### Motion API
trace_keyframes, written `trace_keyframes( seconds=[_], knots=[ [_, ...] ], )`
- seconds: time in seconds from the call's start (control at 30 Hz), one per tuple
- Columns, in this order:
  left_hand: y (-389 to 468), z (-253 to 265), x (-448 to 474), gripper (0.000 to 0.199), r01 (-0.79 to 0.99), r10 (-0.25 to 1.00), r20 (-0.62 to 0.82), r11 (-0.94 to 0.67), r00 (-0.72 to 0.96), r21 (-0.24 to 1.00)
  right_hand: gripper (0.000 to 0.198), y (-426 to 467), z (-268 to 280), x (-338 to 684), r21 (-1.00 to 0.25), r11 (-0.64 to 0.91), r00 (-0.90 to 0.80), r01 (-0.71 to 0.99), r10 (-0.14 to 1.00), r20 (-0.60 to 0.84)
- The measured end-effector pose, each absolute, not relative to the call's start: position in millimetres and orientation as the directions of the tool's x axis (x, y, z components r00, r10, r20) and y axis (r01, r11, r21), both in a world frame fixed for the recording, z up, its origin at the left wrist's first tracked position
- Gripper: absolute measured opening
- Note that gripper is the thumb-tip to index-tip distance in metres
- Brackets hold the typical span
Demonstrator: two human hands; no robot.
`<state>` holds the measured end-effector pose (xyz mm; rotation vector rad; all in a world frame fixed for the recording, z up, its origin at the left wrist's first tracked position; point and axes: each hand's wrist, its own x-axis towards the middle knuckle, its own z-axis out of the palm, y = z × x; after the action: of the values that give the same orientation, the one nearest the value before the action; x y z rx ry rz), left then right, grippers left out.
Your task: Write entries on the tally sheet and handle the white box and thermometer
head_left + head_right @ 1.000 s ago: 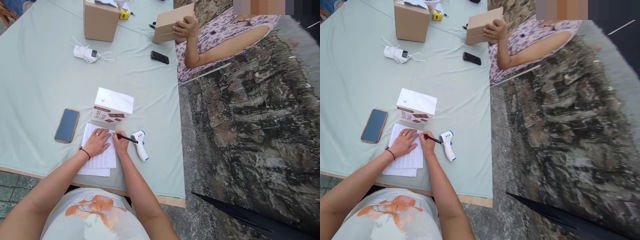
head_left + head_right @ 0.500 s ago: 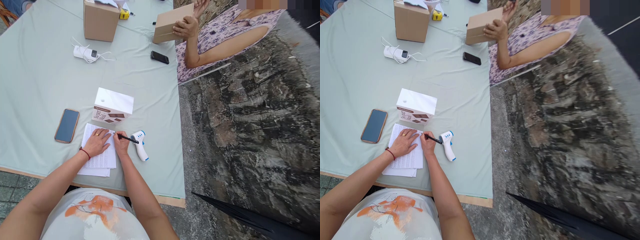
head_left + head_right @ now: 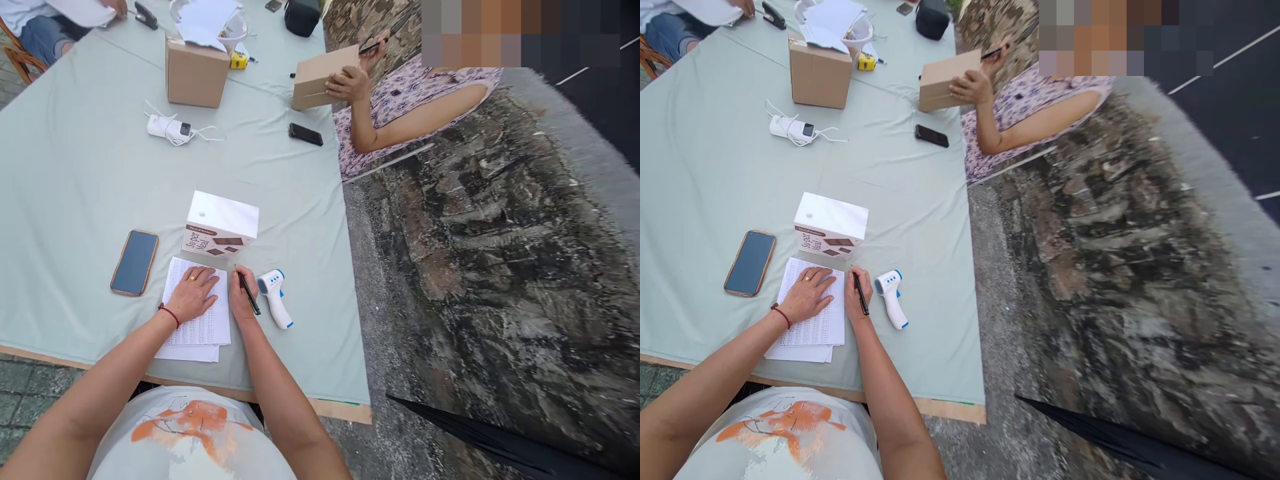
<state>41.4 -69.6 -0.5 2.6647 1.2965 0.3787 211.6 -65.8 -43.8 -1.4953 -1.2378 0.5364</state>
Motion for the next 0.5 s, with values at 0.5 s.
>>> trace_keyframes(
  seconds=[0.5],
  knots=[
    [-49, -21, 13, 0.042, 0.493, 0.955, 0.242, -0.129, -0.173, 0.86, 0.044, -100, -92, 255, -0.599, 0.436, -0.049, 0.672, 0.833, 0.551]
  ],
)
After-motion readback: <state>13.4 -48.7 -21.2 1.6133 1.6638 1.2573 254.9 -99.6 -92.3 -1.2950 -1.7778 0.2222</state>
